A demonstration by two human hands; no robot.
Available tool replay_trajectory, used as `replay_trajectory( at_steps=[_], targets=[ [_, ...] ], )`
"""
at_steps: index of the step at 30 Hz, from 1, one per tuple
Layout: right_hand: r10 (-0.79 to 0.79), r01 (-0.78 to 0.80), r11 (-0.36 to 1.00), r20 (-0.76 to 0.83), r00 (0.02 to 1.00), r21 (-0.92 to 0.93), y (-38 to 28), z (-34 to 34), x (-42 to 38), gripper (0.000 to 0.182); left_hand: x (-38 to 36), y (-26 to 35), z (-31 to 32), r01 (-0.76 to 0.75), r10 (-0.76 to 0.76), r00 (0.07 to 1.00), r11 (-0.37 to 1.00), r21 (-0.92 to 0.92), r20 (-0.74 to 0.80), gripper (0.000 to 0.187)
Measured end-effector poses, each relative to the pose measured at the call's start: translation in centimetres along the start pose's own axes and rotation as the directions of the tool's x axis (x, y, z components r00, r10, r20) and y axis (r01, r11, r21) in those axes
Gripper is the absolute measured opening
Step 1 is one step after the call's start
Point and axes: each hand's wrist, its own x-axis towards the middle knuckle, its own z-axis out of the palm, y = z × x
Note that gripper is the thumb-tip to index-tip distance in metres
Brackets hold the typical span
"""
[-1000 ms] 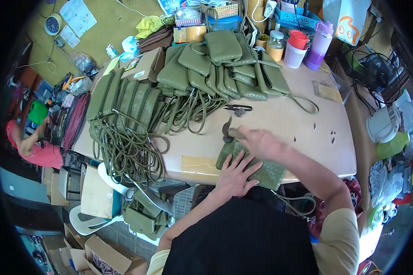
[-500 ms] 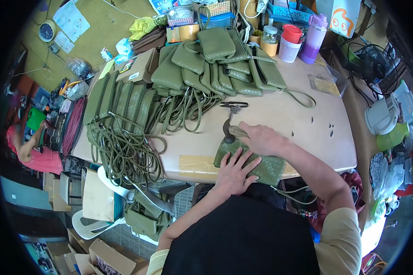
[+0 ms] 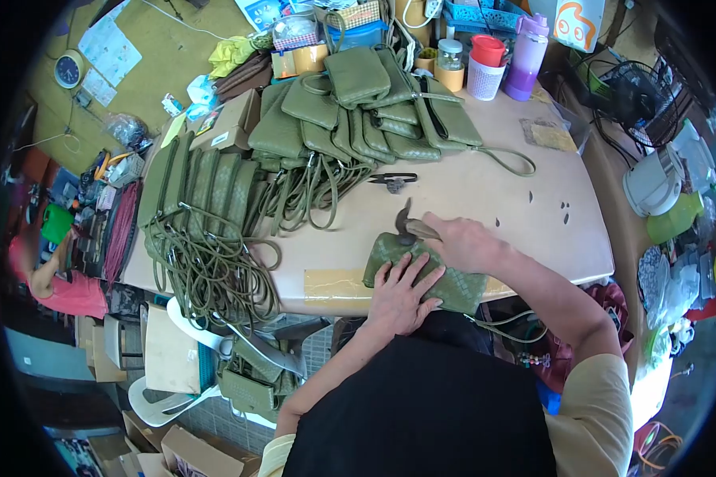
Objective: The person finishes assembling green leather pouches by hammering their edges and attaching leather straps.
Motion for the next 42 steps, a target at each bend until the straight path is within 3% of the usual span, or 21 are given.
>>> replay_trajectory(
  at_steps=[3, 5, 9, 15, 19, 21, 24, 27, 28, 29, 31, 32, 34, 35, 36, 37, 38, 39, 40, 41, 42],
  targets=[
    [-0.011, 0.012, 0.998, 0.005, 1.000, -0.060, 2.2, -0.7, -2.1, 0.031, 0.2, 0.1, -0.3, 0.010, -0.011, 1.000, 1.000, 0.021, 0.018, 0.054],
    [-0.006, 0.052, 0.987, -0.285, 0.959, 0.152, 3.0, -0.7, -4.2, 0.030, 0.3, 0.0, -0.4, -0.001, 0.001, 1.000, 1.000, 0.010, 0.009, 0.053],
    [0.103, -0.086, 0.991, -0.173, 0.980, 0.102, 6.9, 1.6, -8.3, 0.029, 0.2, 0.1, -0.5, -0.012, 0.011, 1.000, 1.000, -0.015, -0.009, 0.053],
    [0.044, -0.008, 0.993, -0.304, 0.952, 0.119, 6.6, 2.3, -11.7, 0.030, 0.4, 0.4, -0.9, 0.004, -0.004, 1.000, 1.000, 0.004, 0.005, 0.053],
    [0.092, -0.087, 0.996, -0.245, 0.965, 0.031, 8.3, 0.7, -8.7, 0.034, 0.7, 0.5, -1.7, -0.017, 0.017, 1.000, 1.000, 0.004, 0.019, 0.058],
    [0.125, -0.170, 0.984, -0.476, 0.871, -0.053, 9.7, 2.5, -4.6, 0.043, 0.6, 0.5, -2.6, -0.013, 0.020, 0.994, 0.998, -0.059, 0.107, 0.062],
    [0.054, -0.077, 0.997, -0.487, 0.872, -0.029, 12.1, 4.9, -0.1, 0.049, -0.2, -3.0, -3.0, -0.056, 0.098, 0.985, 0.961, -0.269, 0.142, 0.062],
    [-0.099, -0.067, 0.963, -0.578, 0.810, -0.260, 6.6, 2.6, -1.4, 0.061, -1.0, -5.3, -3.4, -0.076, 0.091, 0.992, 0.985, -0.157, 0.089, 0.053],
    [-0.147, 0.075, 0.982, -0.458, 0.877, -0.173, 4.5, 2.8, -2.6, 0.068, -1.2, -6.0, -3.4, -0.108, 0.114, 0.992, 0.989, -0.099, 0.058, 0.050],
    [-0.213, 0.202, 0.977, -0.328, 0.920, -0.068, 2.5, 3.4, -3.9, 0.076, -1.3, -6.7, -2.7, -0.082, 0.086, 0.995, 0.993, -0.086, 0.042, 0.050],
    [-0.335, 0.336, 0.923, 0.037, 0.941, -0.187, -1.5, 5.5, -5.6, 0.080, -1.4, -7.0, -1.0, -0.052, 0.033, 0.995, 0.978, -0.202, -0.094, 0.065],
    [-0.359, 0.361, 0.914, 0.046, 0.932, -0.186, -1.6, 6.5, -5.8, 0.080, -1.5, -6.2, -1.1, -0.028, 0.009, 0.995, 0.981, -0.192, -0.099, 0.065],
    [-0.386, 0.355, 0.877, -0.034, 0.922, -0.324, -0.3, 8.3, -4.7, 0.068, -1.2, -4.0, -1.6, 0.171, -0.516, 0.748, 0.758, -0.630, -0.417, 0.086],
    [-0.346, 0.333, 0.893, 0.012, 0.938, -0.303, 0.2, 9.1, -3.5, 0.061, -1.3, -3.1, -1.1, 0.037, -0.627, 0.723, 0.454, -0.890, -0.290, 0.106],
    [-0.360, 0.351, 0.888, 0.024, 0.933, -0.298, -0.4, 8.6, -3.1, 0.061, -1.5, -1.8, -0.9, 0.048, -0.641, 0.711, 0.455, -0.889, -0.289, 0.106],
    [-0.283, 0.295, 0.919, -0.082, 0.956, 0.263, -1.3, 7.1, -2.6, 0.062, -1.4, -0.5, -0.9, -0.085, -0.597, 0.772, 0.245, -0.966, -0.219, 0.108],
    [-0.160, 0.194, 0.642, -0.118, 0.980, 0.741, -2.3, 5.8, -2.5, 0.062, -1.7, 0.4, -0.8, -0.199, -0.531, 0.829, 0.012, -0.980, -0.175, 0.110],
    [-0.126, 0.103, 0.732, -0.015, 0.992, 0.674, -4.5, 5.2, -3.1, 0.062, -2.7, 0.2, 0.4, -0.115, -0.459, 0.873, 0.139, -0.984, -0.167, 0.109],
    [-0.329, 0.324, 0.546, -0.158, 0.931, 0.772, -6.9, 5.6, -3.5, 0.061, -2.9, 0.0, 0.2, -0.040, -0.385, 0.911, 0.272, -0.962, -0.147, 0.107],
    [-0.482, 0.493, 0.496, -0.245, 0.841, 0.714, -7.1, 5.9, -2.2, 0.060, -2.8, 0.7, 0.2, -0.235, -0.513, 0.807, 0.176, -0.956, -0.293, 0.095],
    [-0.618, 0.644, 0.417, -0.320, 0.718, 0.642, -7.2, 6.2, -0.8, 0.060, -2.7, 0.9, -2.8, -0.132, -0.596, 0.773, 0.183, -0.974, -0.217, 0.084]
  ],
)
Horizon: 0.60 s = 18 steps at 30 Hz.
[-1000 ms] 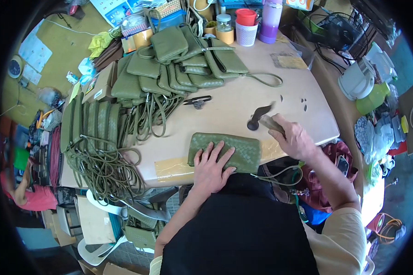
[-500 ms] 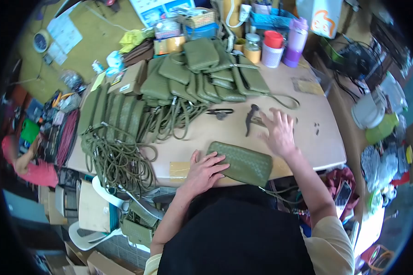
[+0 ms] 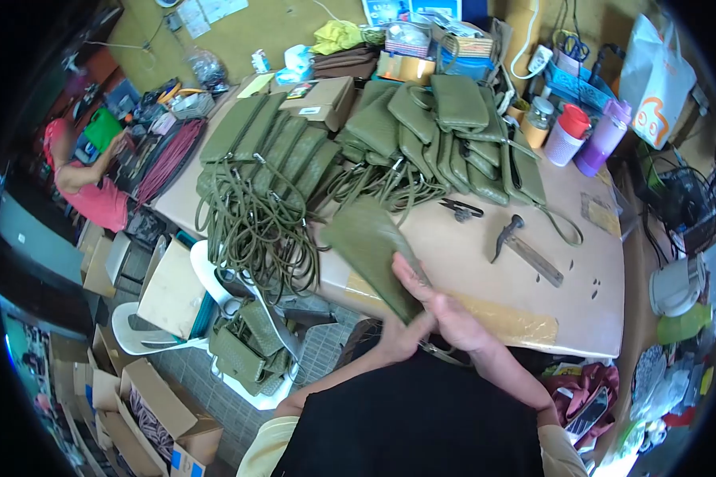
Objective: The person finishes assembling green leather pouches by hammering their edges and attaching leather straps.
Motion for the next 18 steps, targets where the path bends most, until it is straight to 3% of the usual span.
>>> replay_trajectory(
  at_steps=[1, 2, 3, 4, 5, 6, 7, 9, 12, 14, 16, 18],
  targets=[
    [-0.009, 0.009, 1.000, 0.015, 1.000, 0.005, -0.5, -0.3, 0.2, 0.060, 0.6, 2.3, -1.3, 0.126, -0.129, 0.986, 0.992, -0.032, -0.110, 0.079],
    [0.035, -0.049, 0.926, 0.042, 0.998, 0.374, -1.4, -0.9, 0.0, 0.055, 1.0, 4.2, -3.2, 0.247, -0.259, 0.942, 0.966, -0.081, -0.214, 0.075],
    [0.069, -0.110, 0.719, 0.087, 0.994, 0.686, -1.9, -1.6, -0.1, 0.050, 1.1, 5.2, -5.3, 0.087, -0.090, 0.893, 0.996, -0.027, -0.441, 0.078],
    [0.061, -0.114, 0.717, 0.101, 0.993, 0.688, -1.7, -2.2, -0.5, 0.050, 2.3, 9.1, -6.9, -0.006, 0.302, 0.832, 0.844, 0.537, -0.466, 0.090],
    [0.126, -0.135, 0.928, 0.049, 0.991, 0.347, -1.5, -2.9, -1.1, 0.043, 3.6, 13.8, -7.6, -0.126, 0.514, 0.770, 0.703, 0.700, -0.378, 0.097],
    [0.158, -0.160, 0.986, -0.026, 0.987, -0.052, -1.2, -3.5, -1.7, 0.035, 4.0, 16.6, -9.8, -0.158, 0.573, 0.692, 0.714, 0.682, -0.439, 0.098],
    [0.150, -0.150, 0.987, -0.013, 0.989, -0.053, -0.9, -3.8, -2.4, 0.035, 4.8, 19.7, -12.3, -0.254, 0.678, 0.653, 0.616, 0.745, -0.338, 0.091],
    [0.345, -0.362, 0.898, -0.108, 0.932, -0.252, -0.3, -4.0, -4.1, 0.024, 5.7, 25.1, -17.7, -0.189, 0.791, 0.609, 0.220, 0.957, -0.061, 0.080],
    [0.323, -0.374, 0.872, -0.203, 0.924, -0.317, 1.4, -4.3, -6.5, 0.021, 9.3, 31.6, -20.3, -0.033, 0.790, 0.574, -0.239, 0.970, 0.215, 0.080],
    [0.334, -0.393, 0.888, -0.253, 0.908, -0.240, 1.9, -4.1, -7.2, 0.018, 12.6, 34.3, -22.3, 0.016, 0.668, 0.672, -0.446, 0.895, 0.321, 0.081],
    [0.353, -0.413, 0.897, -0.312, 0.882, -0.155, 2.5, -3.5, -7.1, 0.016, 17.4, 34.3, -24.8, 0.039, 0.544, 0.772, -0.558, 0.829, 0.329, 0.082],
    [0.313, -0.420, 0.878, -0.389, 0.867, -0.230, 3.4, -2.6, -7.0, 0.012, 21.6, 30.6, -25.6, 0.185, 0.382, 0.916, -0.665, 0.723, 0.117, 0.069]
  ],
)
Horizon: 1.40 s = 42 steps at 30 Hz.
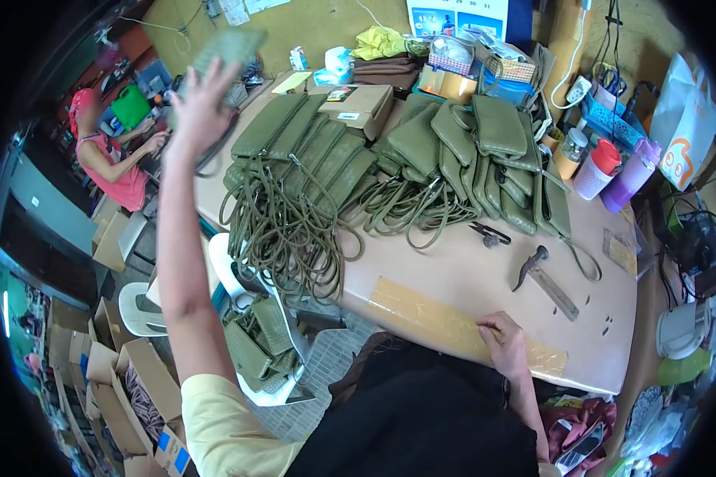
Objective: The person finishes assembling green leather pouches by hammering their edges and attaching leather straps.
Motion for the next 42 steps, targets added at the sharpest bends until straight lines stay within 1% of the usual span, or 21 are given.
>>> replay_trajectory(
  at_steps=[2, 4, 7, 10, 12, 13, 14, 16, 18, 20, 23, 26, 28, 32, 33, 34, 35, 36, 38, 40, 42],
  targets=[
    [-0.076, 0.075, 0.992, -0.014, 0.997, -0.099, -0.5, 0.6, 0.5, 0.010, 0.1, 3.7, 6.3, 0.099, -0.053, 0.903, 0.991, -0.087, 0.425, 0.073],
    [-0.135, 0.127, 0.971, -0.026, 0.990, -0.202, -0.4, 0.3, 0.3, 0.009, -2.8, 7.3, 14.0, 0.262, -0.074, 0.787, 0.939, -0.224, 0.613, 0.090],
    [-0.101, 0.099, 0.994, -0.034, 0.994, -0.044, 0.4, -0.9, 0.6, 0.013, -1.2, 8.4, 13.2, 0.240, -0.064, 0.736, 0.955, -0.172, 0.674, 0.094],
    [-0.186, 0.024, 0.941, -0.456, 0.870, -0.338, 2.6, -5.0, 1.6, 0.023, 0.8, 7.2, 10.5, 0.269, -0.042, 0.715, 0.938, -0.220, 0.698, 0.084],
    [-0.195, -0.087, 0.872, -0.506, 0.840, -0.482, 5.1, -7.4, 2.5, 0.026, 2.2, 8.4, 8.5, 0.143, -0.064, 0.917, 0.974, -0.175, 0.393, 0.062],
    [-0.145, -0.128, 0.860, -0.478, 0.867, -0.494, 6.6, -7.7, 3.0, 0.027, 2.4, 9.8, 8.9, 0.017, -0.018, 1.000, 0.949, -0.313, 0.000, 0.037],
    [-0.095, -0.168, 0.845, -0.452, 0.887, -0.507, 7.7, -8.0, 3.5, 0.027, 3.0, 11.6, 9.4, 0.000, -0.003, 1.000, 0.947, -0.322, -0.007, 0.037],
    [-0.076, -0.165, 0.844, -0.419, 0.905, -0.510, 8.0, -8.7, 4.7, 0.027, 4.3, 17.9, 8.4, -0.193, 0.050, 0.978, 0.600, -0.777, -0.204, 0.030],
    [-0.125, -0.095, 0.879, -0.419, 0.900, -0.467, 7.7, -9.0, 6.6, 0.027, 4.5, 25.5, 6.8, -0.419, 0.184, 0.905, 0.533, -0.735, -0.383, 0.023],
    [-0.269, -0.029, 0.859, -0.499, 0.824, -0.511, 7.0, -7.6, 8.9, 0.027, 3.7, 32.1, 4.0, -0.412, 0.335, 0.901, 0.466, -0.783, -0.275, 0.037],
    [-0.346, 0.118, 0.740, -0.224, 0.911, -0.663, 4.7, -3.5, 11.8, 0.026, 3.7, 40.2, 5.1, -0.490, 0.457, 0.858, 0.593, -0.639, -0.234, 0.073],
    [-0.313, 0.053, 0.547, -0.145, 0.939, -0.835, 5.8, 0.6, 14.3, 0.029, 4.9, 42.4, 5.6, -0.309, 0.476, 0.880, 0.591, -0.745, 0.013, 0.049],
    [-0.102, -0.028, 0.607, -0.112, 0.989, -0.795, 6.0, 1.1, 14.7, 0.031, 6.1, 42.0, 5.6, -0.261, 0.382, 0.924, 0.566, -0.782, -0.032, 0.030],
    [-0.025, -0.044, 0.723, -0.090, 0.996, -0.689, 5.2, 0.4, 14.5, 0.032, 8.2, 37.9, 3.2, -0.085, -0.153, 0.975, 0.403, -0.911, -0.159, 0.019],
    [-0.021, -0.048, 0.726, -0.092, 0.996, -0.686, 5.1, 0.3, 14.4, 0.032, 9.3, 36.2, 4.1, -0.138, -0.235, 0.952, 0.241, -0.961, -0.196, 0.021],
    [-0.149, 0.011, 0.748, -0.151, 0.977, -0.664, 5.1, 0.2, 14.3, 0.031, 9.6, 35.3, 3.1, 0.042, -0.339, 0.930, -0.294, -0.955, 0.145, 0.021],
    [-0.273, 0.077, 0.761, -0.210, 0.939, -0.645, 4.9, 0.1, 14.2, 0.030, 9.4, 33.7, 1.0, 0.078, -0.322, 0.876, -0.639, -0.765, 0.359, 0.023],
    [-0.272, 0.080, 0.764, -0.208, 0.939, -0.641, 4.7, 0.0, 13.9, 0.030, 8.6, 31.7, -1.3, 0.068, -0.331, 0.824, -0.748, -0.660, 0.460, 0.026],
    [-0.255, 0.165, 0.953, -0.383, 0.888, -0.253, 4.1, -0.7, 13.3, 0.028, 5.8, 27.7, -2.4, 0.070, -0.250, 0.837, -0.833, -0.549, 0.487, 0.029],
    [-0.240, 0.120, 0.931, -0.330, 0.913, -0.344, 4.3, -1.0, 12.8, 0.025, 0.9, 25.0, -2.4, 0.099, -0.043, 0.909, -0.944, -0.315, 0.415, 0.025],
    [-0.293, 0.129, 0.787, -0.182, 0.938, -0.603, 5.6, 0.0, 13.3, 0.025, -4.5, 25.1, -4.1, 0.205, 0.039, 0.841, -0.946, -0.250, 0.540, 0.027]
  ],
)
